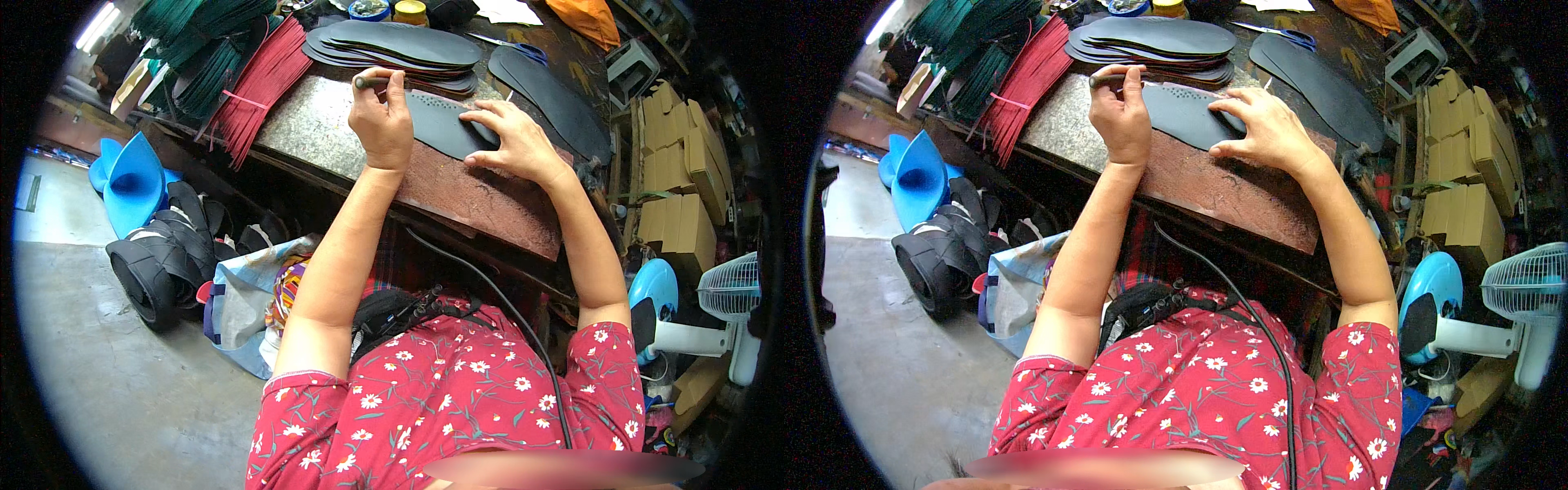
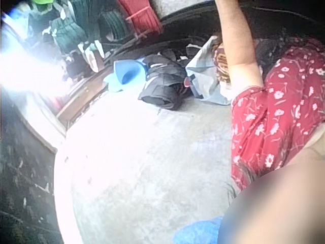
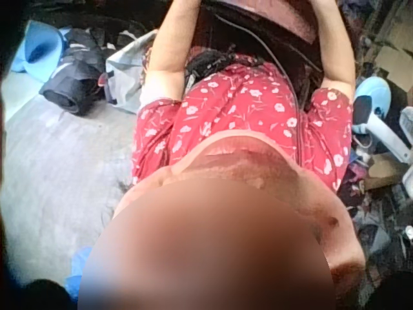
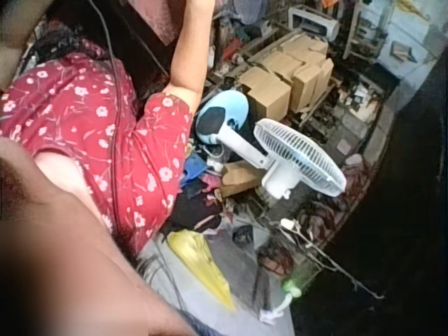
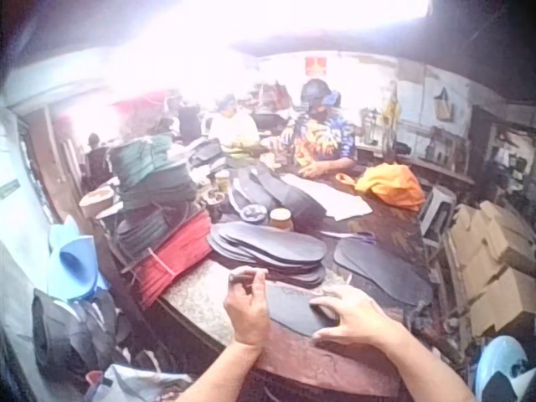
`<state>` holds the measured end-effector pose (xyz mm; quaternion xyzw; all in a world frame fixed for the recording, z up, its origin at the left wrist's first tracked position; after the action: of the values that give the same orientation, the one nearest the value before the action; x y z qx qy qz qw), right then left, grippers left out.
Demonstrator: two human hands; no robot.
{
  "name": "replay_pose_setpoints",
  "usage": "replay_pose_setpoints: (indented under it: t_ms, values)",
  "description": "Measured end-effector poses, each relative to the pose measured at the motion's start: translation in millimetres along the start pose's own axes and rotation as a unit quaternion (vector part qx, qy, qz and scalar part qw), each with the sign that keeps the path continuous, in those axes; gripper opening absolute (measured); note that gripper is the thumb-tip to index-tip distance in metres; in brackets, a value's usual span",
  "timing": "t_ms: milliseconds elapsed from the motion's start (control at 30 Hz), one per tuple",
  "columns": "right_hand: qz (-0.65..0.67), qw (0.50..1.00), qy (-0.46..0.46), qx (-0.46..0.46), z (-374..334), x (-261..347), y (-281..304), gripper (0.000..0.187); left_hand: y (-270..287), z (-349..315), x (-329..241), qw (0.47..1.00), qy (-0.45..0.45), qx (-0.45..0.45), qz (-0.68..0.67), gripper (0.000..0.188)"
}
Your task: The person repeatedly punches holes along the edges of black shoe insoles using a handheld punch tool and a hammer on a wooden block. They handle multiple insoles one at a time, repositioning each piece to continue punching along the perimeter.
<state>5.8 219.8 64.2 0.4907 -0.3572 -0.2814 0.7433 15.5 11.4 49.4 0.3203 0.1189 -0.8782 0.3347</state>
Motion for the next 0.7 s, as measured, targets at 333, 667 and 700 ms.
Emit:
replay_pose_setpoints:
  t_ms: [333, 667, 700]
  values:
    - [-0.112, 0.955, 0.184, -0.205, 71.0, 1.0, 30.3, 0.062, -0.4, -3.2, 0.5, 0.997, -0.019, -0.039, -0.068, 0.009]
    - [-0.021, 0.994, 0.012, -0.103, 122.7, -76.5, -12.8, 0.067, -15.2, -4.4, 9.7, 0.991, -0.037, 0.123, 0.031, 0.014]
    - [0.036, 0.995, 0.016, -0.089, 106.2, -91.6, 0.7, 0.066, -15.7, -4.9, 9.9, 0.988, -0.038, 0.137, 0.051, 0.014]
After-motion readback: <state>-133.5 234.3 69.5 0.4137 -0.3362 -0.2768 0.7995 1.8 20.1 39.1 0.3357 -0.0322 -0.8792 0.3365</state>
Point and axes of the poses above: each hand's wrist, its own z-axis towards the middle knuckle, its own y-axis out of the back of the hand, x = y × z, the point moved 3 cm from there along z, towards the middle knuckle, and after that the axes turned 9 degrees about -y, right-handed, at the moved point
